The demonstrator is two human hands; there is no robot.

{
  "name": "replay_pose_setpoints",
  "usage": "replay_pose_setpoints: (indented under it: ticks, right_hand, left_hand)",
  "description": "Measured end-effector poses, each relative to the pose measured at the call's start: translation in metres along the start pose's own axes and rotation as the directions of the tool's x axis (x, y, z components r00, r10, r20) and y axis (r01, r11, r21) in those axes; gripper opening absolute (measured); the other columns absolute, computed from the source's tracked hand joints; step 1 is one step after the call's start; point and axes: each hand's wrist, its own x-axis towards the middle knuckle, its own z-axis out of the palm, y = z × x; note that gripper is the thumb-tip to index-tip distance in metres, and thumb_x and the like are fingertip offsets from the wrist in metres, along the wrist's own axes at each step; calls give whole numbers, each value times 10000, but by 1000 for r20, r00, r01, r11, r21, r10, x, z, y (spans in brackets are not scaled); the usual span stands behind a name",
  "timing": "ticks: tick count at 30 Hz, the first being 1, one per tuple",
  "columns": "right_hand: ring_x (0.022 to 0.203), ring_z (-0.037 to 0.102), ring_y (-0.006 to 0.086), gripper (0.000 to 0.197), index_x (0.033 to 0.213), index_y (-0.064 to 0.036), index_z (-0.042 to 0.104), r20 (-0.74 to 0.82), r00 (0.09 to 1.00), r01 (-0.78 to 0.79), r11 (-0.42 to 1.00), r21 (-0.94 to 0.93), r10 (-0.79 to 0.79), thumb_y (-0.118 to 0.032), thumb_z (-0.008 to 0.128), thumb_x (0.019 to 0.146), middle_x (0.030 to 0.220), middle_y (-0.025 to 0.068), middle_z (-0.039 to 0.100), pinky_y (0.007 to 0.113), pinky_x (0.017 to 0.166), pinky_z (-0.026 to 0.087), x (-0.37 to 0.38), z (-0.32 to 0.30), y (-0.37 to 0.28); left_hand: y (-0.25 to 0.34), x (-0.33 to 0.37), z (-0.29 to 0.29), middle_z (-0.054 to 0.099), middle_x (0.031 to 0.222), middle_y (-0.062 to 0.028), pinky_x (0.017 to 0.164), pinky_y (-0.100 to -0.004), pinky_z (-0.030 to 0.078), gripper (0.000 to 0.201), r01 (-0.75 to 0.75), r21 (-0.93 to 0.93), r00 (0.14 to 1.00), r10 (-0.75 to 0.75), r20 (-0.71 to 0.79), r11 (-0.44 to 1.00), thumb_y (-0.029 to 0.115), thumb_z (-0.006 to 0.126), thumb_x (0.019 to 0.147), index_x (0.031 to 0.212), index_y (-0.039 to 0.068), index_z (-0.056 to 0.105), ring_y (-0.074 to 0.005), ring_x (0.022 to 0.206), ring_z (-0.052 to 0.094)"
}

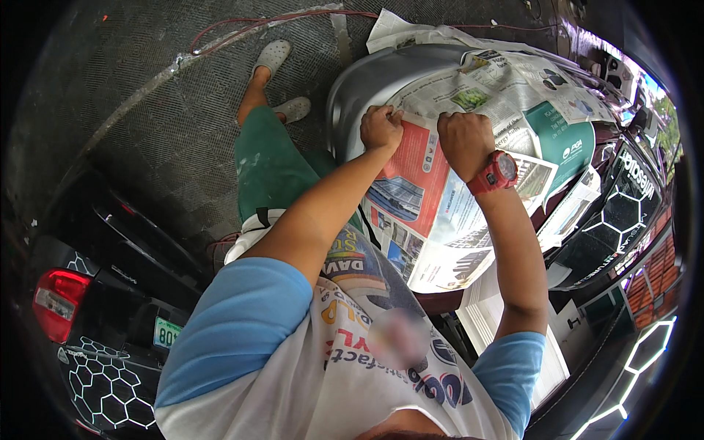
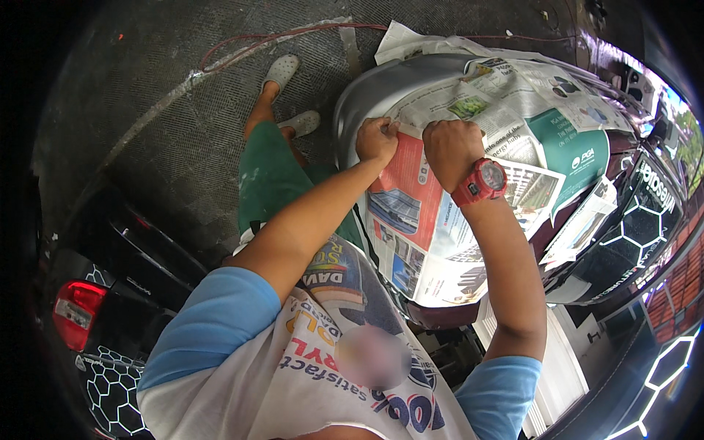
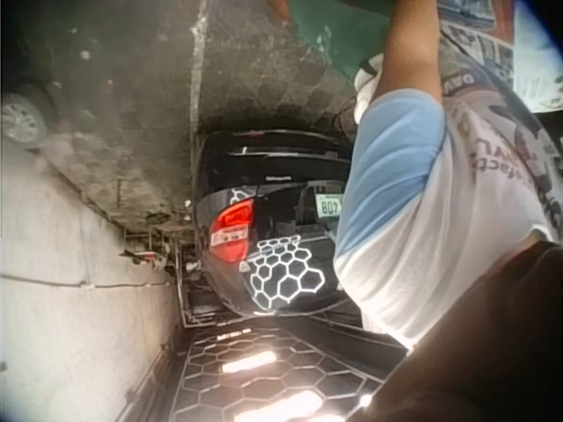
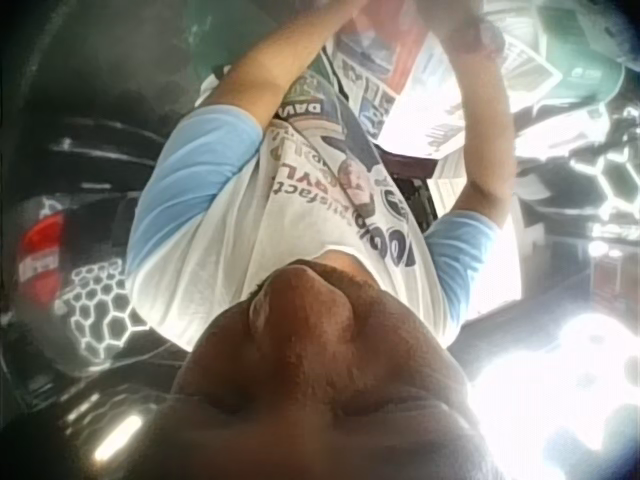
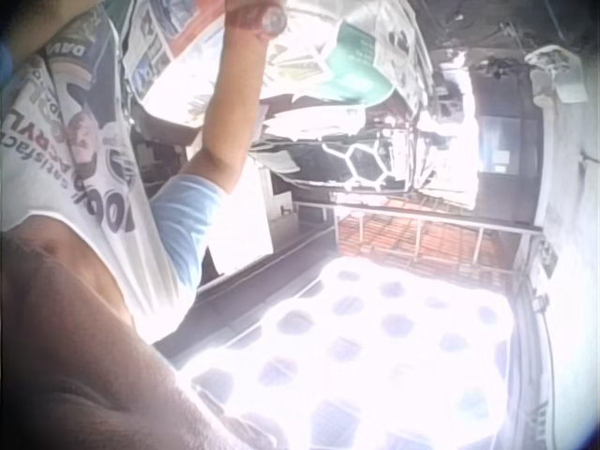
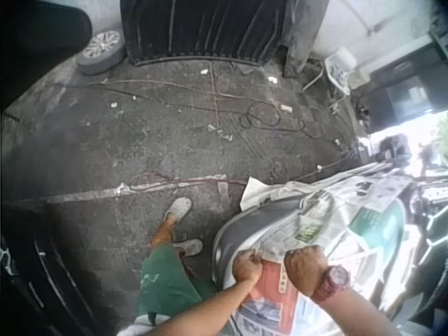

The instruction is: The person covers the front bumper and hood of a maroon car with newspaper sheets. They use masking tape to secure the newspaper in place, smoothing the paper over the curved surfaces and taping the edges to the vehicle's body.

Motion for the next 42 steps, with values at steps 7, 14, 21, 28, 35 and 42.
replay_pose_setpoints:
  ticks: [7, 14, 21, 28, 35, 42]
  right_hand:
    - [693, 734, 211, 139, 958, -83, 695, 84, 996, -29, 995, -91, 36, -175, 593, 974, 752, 46, 735, 375, 604, 540, -9, 5, 9]
    - [607, 710, 283, 127, 1046, -113, 707, -98, 991, -83, 993, 83, 91, -149, 618, 964, 703, 98, 713, 435, 549, 528, -17, 25, 20]
    - [620, 686, 419, 67, 1032, -117, 685, -241, 696, -415, 652, 635, 677, -173, 652, 1015, 739, 176, 706, 497, 543, 539, -63, -22, 27]
    - [628, 675, 193, 174, 1067, 12, 688, 90, 381, -454, 102, 885, 920, -145, 618, 1086, 782, 144, 729, 328, 628, 516, -126, -50, 24]
    - [601, 556, 130, 165, 1057, 24, 710, 398, 195, -336, -320, 886, 896, -111, 617, 1076, 707, 109, 652, 315, 587, 468, -156, -29, -61]
    - [551, 555, 181, 174, 1174, -1, 701, 623, 92, -249, -587, 770, 777, -124, 657, 1059, 658, 119, 627, 347, 578, 451, -155, -41, -123]
  left_hand:
    - [30, -17, -10, 369, 1612, -226, 1248, -534, 275, 1168, 80, 201, 945, -139, 298, 976, 914, 475, 888, 1631, 15, 394, -428, 1497, 351]
    - [35, -11, -13, 292, 1672, -227, 1283, -527, 182, 1255, 98, 211, 905, -176, 388, 973, 938, 457, 872, 1665, -20, 287, -434, 1555, 260]
    - [33, 1, -14, 328, 1664, -234, 1275, -532, 225, 1185, 31, 328, 889, -176, 423, 944, 904, 429, 913, 1656, -14, 322, -435, 1535, 322]
    - [59, -18, -5, 221, 1736, -292, 1316, -546, 149, 865, -287, 183, 867, 174, 468, 940, 556, 363, 1116, 1669, -81, 168, -412, 1622, 209]
    - [106, -44, -20, 51, 1752, -332, 1306, -617, 116, 812, -675, 117, 619, 472, 628, 729, 393, 403, 1134, 1682, -75, 27, -488, 1630, 95]
    - [123, -61, -11, -91, 1716, -402, 1285, -675, 41, 913, -879, -136, 218, 639, 738, 457, 406, 463, 1120, 1670, -70, -88, -603, 1588, -60]
